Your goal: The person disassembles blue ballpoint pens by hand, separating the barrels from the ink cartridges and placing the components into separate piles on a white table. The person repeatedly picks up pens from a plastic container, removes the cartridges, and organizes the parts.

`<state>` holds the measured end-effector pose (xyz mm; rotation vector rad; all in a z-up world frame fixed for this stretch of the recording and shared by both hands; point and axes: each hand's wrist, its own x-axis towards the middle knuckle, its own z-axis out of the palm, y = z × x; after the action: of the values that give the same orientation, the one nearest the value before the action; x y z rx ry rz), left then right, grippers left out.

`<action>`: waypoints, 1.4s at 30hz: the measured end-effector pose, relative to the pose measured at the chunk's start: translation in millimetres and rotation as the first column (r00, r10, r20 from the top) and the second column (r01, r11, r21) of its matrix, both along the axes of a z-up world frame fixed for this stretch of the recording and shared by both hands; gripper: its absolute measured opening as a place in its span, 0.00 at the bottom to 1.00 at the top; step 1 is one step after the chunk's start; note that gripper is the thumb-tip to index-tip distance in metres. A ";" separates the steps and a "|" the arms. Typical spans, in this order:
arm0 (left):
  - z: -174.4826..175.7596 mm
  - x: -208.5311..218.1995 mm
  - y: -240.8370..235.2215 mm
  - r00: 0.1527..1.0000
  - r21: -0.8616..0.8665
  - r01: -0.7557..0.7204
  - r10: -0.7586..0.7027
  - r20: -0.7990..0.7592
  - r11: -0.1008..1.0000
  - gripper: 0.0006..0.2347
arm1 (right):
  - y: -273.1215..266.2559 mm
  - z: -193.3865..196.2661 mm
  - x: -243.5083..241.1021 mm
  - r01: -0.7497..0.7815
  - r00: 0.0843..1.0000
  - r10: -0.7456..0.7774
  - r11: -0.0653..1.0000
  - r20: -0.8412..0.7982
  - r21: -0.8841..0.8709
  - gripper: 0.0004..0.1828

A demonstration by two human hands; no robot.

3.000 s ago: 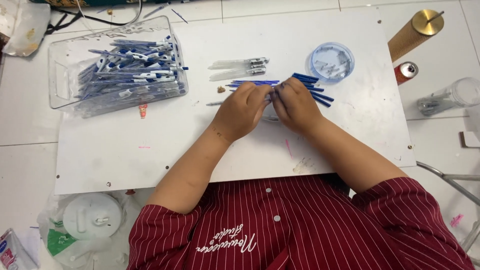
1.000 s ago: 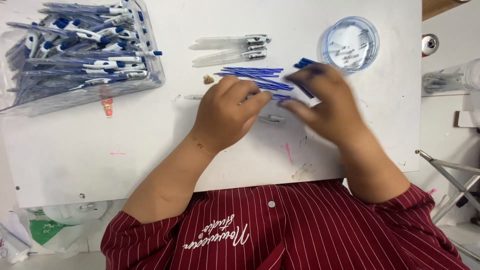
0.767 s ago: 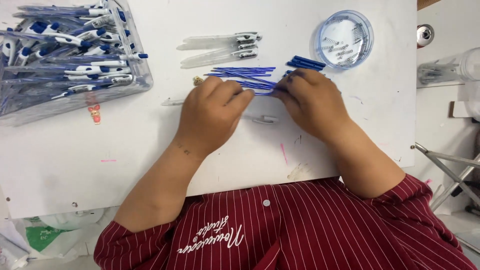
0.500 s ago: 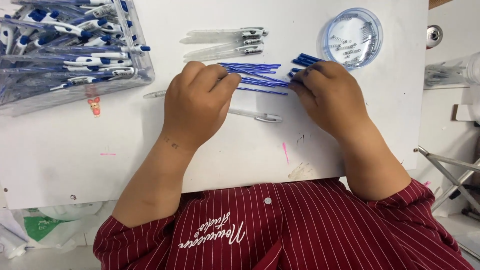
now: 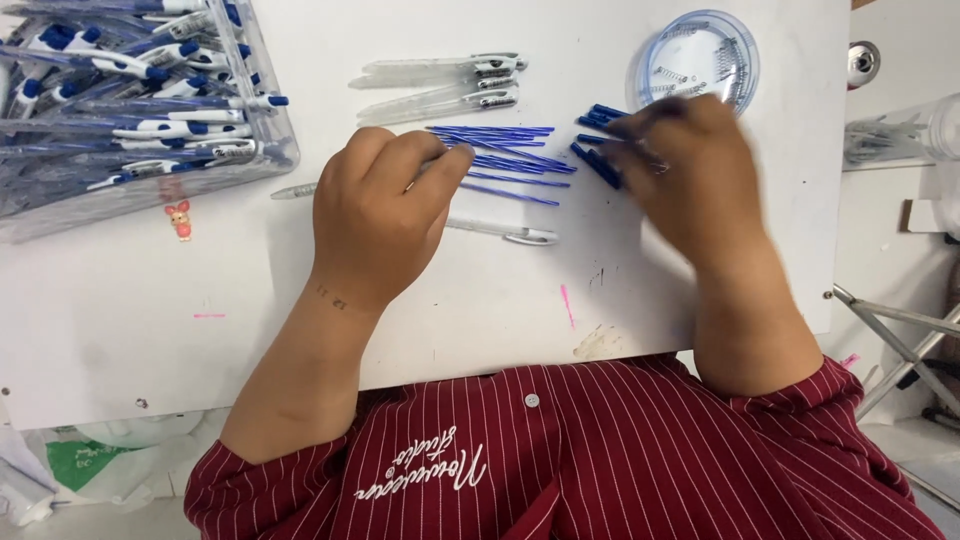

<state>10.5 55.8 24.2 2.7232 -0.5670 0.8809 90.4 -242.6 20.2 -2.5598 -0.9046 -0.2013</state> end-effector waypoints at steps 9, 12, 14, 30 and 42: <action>-9.1 -0.3 -8.4 0.999 -0.018 0.022 -0.023 -0.043 1.000 0.14 | -28.3 6.2 15.3 0.171 0.952 -0.220 0.959 -0.212 -0.228 0.09; -10.0 0.3 -10.6 0.999 -0.027 0.035 -0.036 -0.034 0.999 0.14 | -23.5 0.6 15.7 0.165 0.951 -0.224 0.950 -0.212 -0.266 0.10; -11.7 -0.4 -11.5 0.999 -0.035 0.043 -0.044 -0.030 0.998 0.15 | -22.6 -2.3 16.7 0.176 0.950 -0.239 0.941 -0.200 -0.288 0.10; -5.7 -1.4 -10.7 0.996 -0.160 0.052 -0.062 -0.062 0.986 0.13 | -27.2 19.7 16.5 0.156 0.967 -0.178 0.979 -0.180 -0.130 0.13; 35.7 15.3 -31.8 0.931 -0.248 0.348 -0.365 -0.023 0.904 0.09 | 35.8 47.2 -4.5 -0.354 0.933 0.357 0.900 0.035 0.254 0.08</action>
<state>25.9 24.0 60.0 2.3196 -0.8513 0.7053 85.9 -206.8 67.3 -2.1135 -1.2350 -0.1795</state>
